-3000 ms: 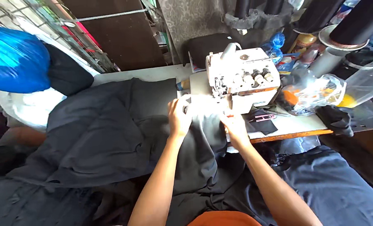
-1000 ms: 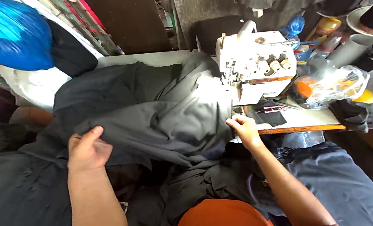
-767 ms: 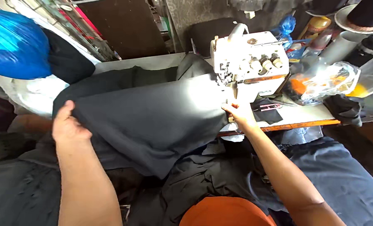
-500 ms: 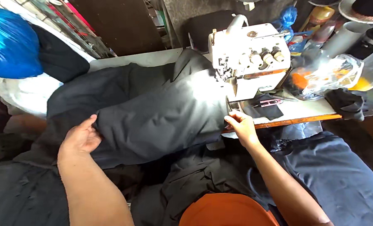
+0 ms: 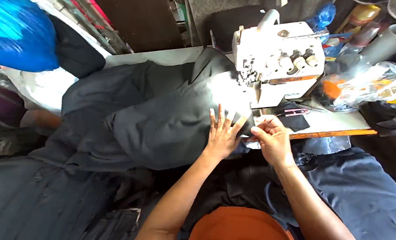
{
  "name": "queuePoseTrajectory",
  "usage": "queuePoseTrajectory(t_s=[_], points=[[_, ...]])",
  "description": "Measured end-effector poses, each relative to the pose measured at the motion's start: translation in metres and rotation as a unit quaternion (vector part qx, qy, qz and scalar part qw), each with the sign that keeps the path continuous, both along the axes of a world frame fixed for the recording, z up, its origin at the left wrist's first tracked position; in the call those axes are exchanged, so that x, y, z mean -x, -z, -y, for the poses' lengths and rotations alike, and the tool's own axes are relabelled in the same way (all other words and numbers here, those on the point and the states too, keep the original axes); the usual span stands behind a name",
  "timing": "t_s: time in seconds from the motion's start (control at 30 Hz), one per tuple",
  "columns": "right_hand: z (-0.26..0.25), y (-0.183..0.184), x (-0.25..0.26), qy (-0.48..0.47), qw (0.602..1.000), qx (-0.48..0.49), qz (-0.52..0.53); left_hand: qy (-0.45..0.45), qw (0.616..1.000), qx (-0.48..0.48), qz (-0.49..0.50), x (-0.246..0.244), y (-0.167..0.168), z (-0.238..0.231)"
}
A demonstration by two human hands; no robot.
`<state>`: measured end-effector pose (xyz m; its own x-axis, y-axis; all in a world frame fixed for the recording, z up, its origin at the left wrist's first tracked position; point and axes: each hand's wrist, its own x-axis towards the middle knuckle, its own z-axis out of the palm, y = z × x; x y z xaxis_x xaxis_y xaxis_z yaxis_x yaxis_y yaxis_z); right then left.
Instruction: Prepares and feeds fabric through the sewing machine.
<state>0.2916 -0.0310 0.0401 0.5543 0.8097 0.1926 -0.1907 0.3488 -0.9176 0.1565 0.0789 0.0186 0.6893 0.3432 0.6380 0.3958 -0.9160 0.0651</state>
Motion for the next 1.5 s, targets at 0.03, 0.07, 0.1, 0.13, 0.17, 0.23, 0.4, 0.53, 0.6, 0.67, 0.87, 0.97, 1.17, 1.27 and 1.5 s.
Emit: queuePoseTrajectory(t_s=[0.03, 0.07, 0.1, 0.13, 0.17, 0.23, 0.4, 0.53, 0.6, 0.67, 0.87, 0.97, 1.17, 1.27, 1.5], points=[[0.0, 0.009, -0.002, -0.001, 1.0, -0.001, 0.014, 0.003, 1.0, 0.015, -0.014, -0.001, 0.001, -0.006], [-0.002, 0.019, -0.003, 0.0, 1.0, -0.003, 0.021, 0.002, 0.999, 0.022, -0.035, 0.001, 0.001, -0.01], [-0.005, 0.026, -0.005, 0.004, 1.0, -0.011, 0.028, -0.003, 0.999, 0.015, -0.049, 0.004, 0.002, -0.012], [-0.01, 0.03, -0.007, 0.01, 0.999, -0.02, 0.04, -0.01, 0.999, 0.001, -0.052, 0.006, 0.003, -0.012], [-0.015, 0.031, -0.008, 0.017, 0.998, -0.029, 0.059, -0.019, 0.999, -0.012, -0.047, 0.007, 0.003, -0.012], [-0.029, 0.024, -0.013, 0.039, 0.992, -0.035, 0.113, -0.033, 0.999, -0.015, -0.033, 0.004, -0.007, -0.015], [-0.059, -0.01, -0.031, 0.114, 0.941, 0.052, 0.313, -0.076, 0.977, 0.084, -0.18, -0.016, -0.074, -0.038], [-0.061, -0.035, -0.029, 0.139, 0.857, 0.158, 0.471, -0.107, 0.935, 0.152, -0.301, -0.041, -0.105, -0.077], [-0.057, -0.041, -0.025, 0.146, 0.825, 0.18, 0.515, -0.13, 0.905, 0.163, -0.372, -0.055, -0.12, -0.093], [-0.049, -0.042, -0.021, 0.157, 0.803, 0.183, 0.546, -0.179, 0.877, 0.159, -0.416, -0.062, -0.133, -0.103], [0.005, -0.013, -0.023, 0.1, 0.951, 0.159, 0.245, -0.212, 0.837, 0.209, -0.459, -0.04, -0.14, 0.017], [0.006, 0.004, -0.023, -0.003, 0.983, 0.154, -0.104, -0.078, 0.807, 0.306, -0.498, -0.085, -0.107, 0.064], [0.037, 0.006, -0.052, -0.018, 1.0, 0.02, 0.015, 0.165, 0.885, 0.369, -0.231, -0.055, -0.087, -0.002], [0.039, 0.001, -0.05, -0.02, 0.989, -0.058, 0.132, 0.249, 0.923, 0.27, -0.117, -0.03, -0.09, -0.023], [0.007, -0.019, -0.024, -0.129, 0.875, 0.112, 0.452, 0.237, 0.937, 0.222, 0.131, 0.1, -0.21, -0.077]])
